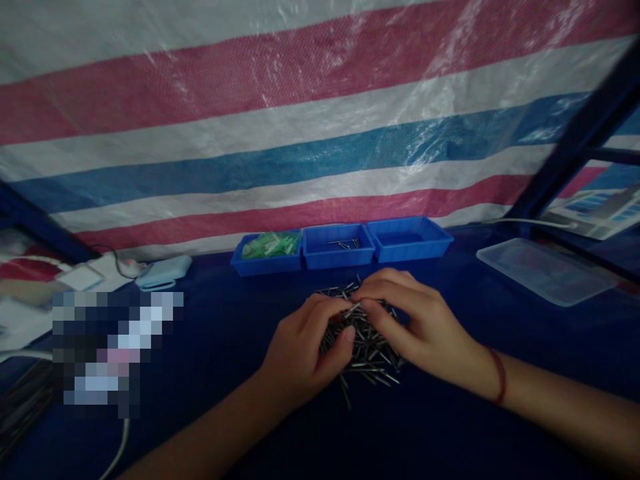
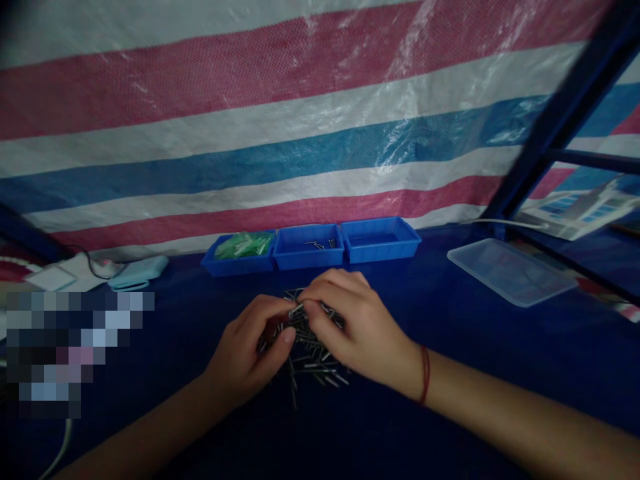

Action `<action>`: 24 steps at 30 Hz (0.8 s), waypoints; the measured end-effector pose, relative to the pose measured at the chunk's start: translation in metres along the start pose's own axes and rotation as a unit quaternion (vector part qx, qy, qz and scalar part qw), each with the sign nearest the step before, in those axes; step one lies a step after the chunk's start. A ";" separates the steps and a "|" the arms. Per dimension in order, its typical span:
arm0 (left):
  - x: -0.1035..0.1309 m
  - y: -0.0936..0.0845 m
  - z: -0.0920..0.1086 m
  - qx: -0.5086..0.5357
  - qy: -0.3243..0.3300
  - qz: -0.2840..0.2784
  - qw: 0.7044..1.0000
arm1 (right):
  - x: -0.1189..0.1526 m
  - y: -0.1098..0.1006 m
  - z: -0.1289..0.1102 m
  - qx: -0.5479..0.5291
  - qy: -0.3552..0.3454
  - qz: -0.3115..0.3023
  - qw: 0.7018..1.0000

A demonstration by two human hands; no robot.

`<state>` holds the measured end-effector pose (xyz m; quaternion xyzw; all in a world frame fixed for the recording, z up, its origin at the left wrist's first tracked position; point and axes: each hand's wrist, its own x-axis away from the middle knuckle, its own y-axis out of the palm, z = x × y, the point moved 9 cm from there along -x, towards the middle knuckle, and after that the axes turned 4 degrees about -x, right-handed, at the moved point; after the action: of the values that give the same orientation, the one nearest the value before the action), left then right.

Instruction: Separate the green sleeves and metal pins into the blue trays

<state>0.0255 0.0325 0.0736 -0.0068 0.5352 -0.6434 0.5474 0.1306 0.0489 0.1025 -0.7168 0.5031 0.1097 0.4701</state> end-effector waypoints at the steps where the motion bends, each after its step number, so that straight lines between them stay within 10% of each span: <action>1: -0.001 -0.002 -0.006 -0.012 -0.012 0.002 1.000 | -0.009 -0.006 0.003 0.027 -0.010 0.017 0.999; 9: -0.006 -0.007 -0.037 -0.087 -0.046 -0.002 0.995 | -0.060 -0.014 0.078 0.277 0.025 0.038 0.960; 24: 0.000 0.030 -0.016 -0.105 0.069 -0.193 0.973 | 0.026 -0.009 0.079 0.101 0.105 0.033 0.989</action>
<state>0.0365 0.0487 0.0461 -0.1230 0.6249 -0.6760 0.3707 0.1752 0.0953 0.0485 -0.6565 0.5813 -0.0019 0.4807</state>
